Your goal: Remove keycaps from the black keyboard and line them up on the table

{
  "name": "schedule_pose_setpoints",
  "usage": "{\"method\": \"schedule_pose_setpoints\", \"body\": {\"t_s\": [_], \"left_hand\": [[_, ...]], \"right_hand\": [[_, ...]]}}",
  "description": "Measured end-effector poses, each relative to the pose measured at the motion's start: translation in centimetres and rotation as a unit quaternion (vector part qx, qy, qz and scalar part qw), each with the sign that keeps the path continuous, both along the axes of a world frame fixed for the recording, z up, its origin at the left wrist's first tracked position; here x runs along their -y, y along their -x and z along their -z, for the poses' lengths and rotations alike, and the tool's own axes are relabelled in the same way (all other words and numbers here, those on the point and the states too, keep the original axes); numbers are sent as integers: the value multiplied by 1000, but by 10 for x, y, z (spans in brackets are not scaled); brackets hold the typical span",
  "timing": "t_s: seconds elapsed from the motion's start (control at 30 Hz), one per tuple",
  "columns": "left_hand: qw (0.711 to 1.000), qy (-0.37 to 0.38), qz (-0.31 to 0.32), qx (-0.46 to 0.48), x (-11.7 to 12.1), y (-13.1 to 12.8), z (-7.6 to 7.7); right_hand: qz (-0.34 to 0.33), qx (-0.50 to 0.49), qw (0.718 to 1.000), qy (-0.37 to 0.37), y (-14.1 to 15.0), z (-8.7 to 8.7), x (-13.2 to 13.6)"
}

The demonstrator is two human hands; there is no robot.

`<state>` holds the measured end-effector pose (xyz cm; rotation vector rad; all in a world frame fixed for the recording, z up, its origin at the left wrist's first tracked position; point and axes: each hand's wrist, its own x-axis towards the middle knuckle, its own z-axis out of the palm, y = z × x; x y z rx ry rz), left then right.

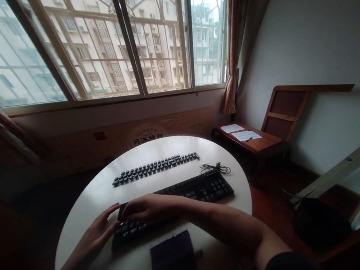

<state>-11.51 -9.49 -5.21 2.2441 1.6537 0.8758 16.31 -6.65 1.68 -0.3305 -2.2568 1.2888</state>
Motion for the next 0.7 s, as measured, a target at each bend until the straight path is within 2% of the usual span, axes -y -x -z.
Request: {"method": "schedule_pose_setpoints", "body": {"t_s": [0.07,0.17,0.3,0.4,0.5,0.6,0.7], "left_hand": [[998,26,50,7,0,-1,2],[997,38,59,15,1,-2,1],[996,52,60,48,8,-7,-3],[987,69,59,130,13,-10,-5],[979,85,52,177,14,-12,-8],[983,81,19,163,15,-12,-11],[987,78,-12,139,17,-13,-13]], "right_hand": [[-27,2,998,57,9,-1,-4],[-32,-39,987,155,26,0,-16],[45,-112,963,241,52,7,-35],[72,-121,954,266,67,18,-43],[49,-94,954,281,73,35,-44],[23,-90,955,281,73,52,-42],[58,-120,964,232,72,62,-41]]}}
